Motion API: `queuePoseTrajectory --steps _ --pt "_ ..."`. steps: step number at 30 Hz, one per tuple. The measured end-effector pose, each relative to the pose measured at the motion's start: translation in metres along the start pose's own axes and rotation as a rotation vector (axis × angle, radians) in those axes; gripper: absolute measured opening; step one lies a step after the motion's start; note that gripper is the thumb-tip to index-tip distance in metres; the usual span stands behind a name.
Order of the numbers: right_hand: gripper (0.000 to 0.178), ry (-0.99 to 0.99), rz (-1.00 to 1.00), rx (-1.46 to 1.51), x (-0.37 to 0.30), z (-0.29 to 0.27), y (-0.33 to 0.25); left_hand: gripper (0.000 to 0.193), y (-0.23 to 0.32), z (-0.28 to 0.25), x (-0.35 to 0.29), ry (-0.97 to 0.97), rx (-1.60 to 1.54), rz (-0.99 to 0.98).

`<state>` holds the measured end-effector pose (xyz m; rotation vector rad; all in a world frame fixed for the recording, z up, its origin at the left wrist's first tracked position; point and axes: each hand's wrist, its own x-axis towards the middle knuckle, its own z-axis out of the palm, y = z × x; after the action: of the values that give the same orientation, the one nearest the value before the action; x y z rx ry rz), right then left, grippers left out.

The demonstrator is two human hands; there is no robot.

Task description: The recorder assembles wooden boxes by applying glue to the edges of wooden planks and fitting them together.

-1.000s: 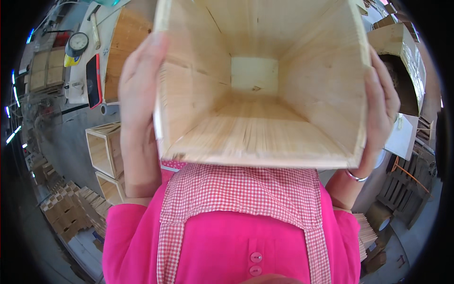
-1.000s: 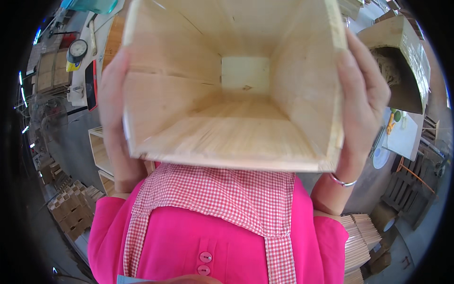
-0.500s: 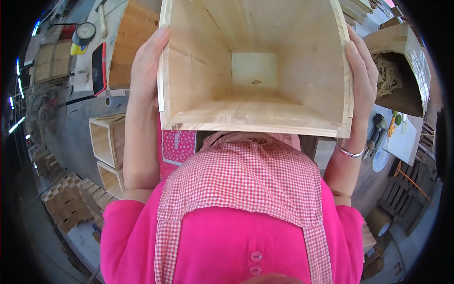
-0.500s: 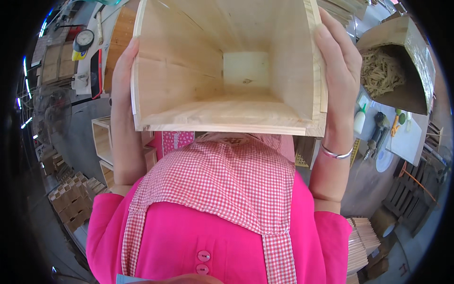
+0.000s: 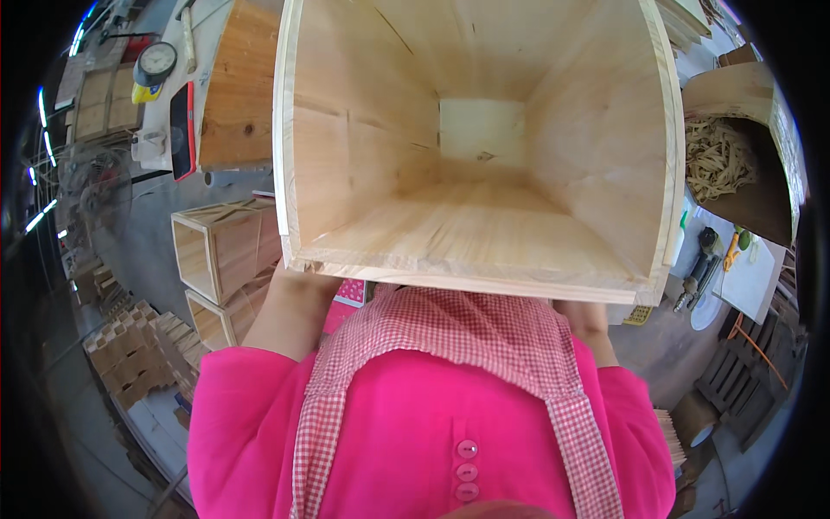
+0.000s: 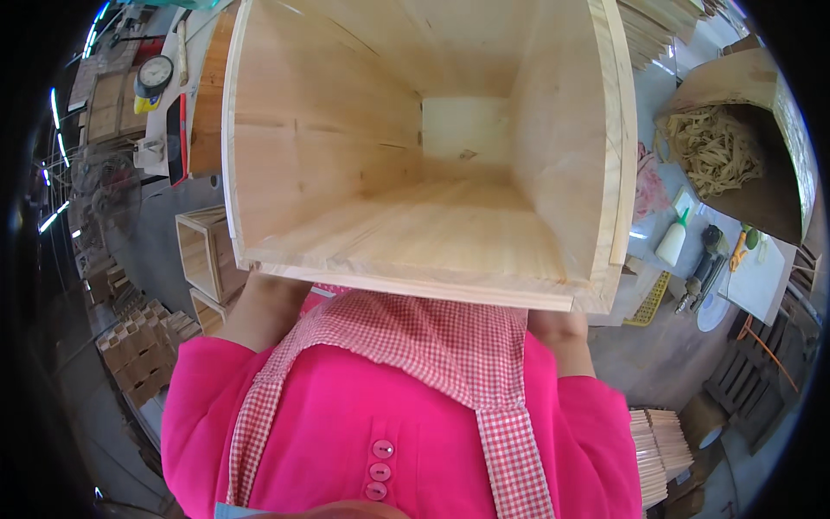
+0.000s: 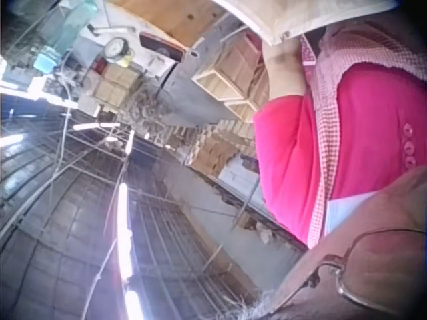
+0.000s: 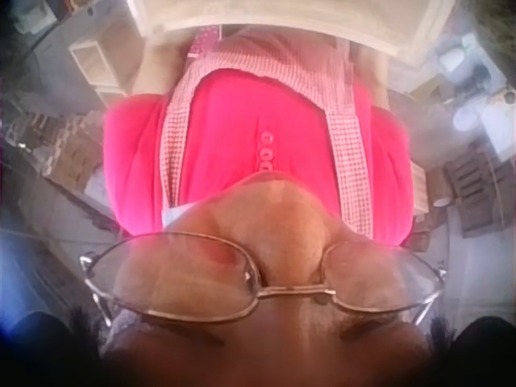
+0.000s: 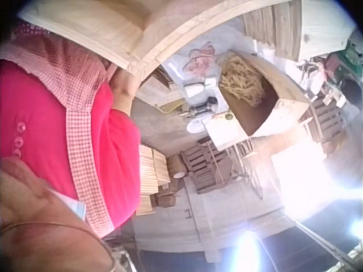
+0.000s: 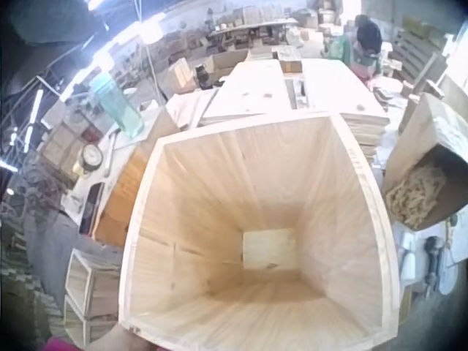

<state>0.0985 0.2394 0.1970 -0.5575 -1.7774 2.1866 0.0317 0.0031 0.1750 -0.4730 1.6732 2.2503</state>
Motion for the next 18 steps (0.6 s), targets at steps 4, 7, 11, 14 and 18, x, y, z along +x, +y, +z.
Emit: queuePoseTrajectory --steps 4,7,11,14,18 --pt "0.047 0.037 0.008 -0.044 -0.004 -0.011 0.008 0.046 -0.002 -0.010 0.001 -0.027 -0.015 -0.082" --pt "0.047 0.070 0.020 -0.070 -0.004 -0.017 -0.001 0.046 0.003 -0.002 0.003 -0.046 -0.016 -0.147" --pt "0.046 0.106 0.025 -0.105 0.001 -0.013 0.005 0.046 -0.004 -0.002 0.007 -0.072 -0.024 -0.223" --pt "0.046 0.093 0.009 -0.118 -0.002 -0.023 0.009 0.045 0.001 -0.005 0.010 -0.069 -0.041 -0.239" --pt "0.045 0.126 -0.021 -0.184 0.002 -0.018 0.010 0.045 -0.005 -0.013 0.010 -0.122 -0.087 -0.302"
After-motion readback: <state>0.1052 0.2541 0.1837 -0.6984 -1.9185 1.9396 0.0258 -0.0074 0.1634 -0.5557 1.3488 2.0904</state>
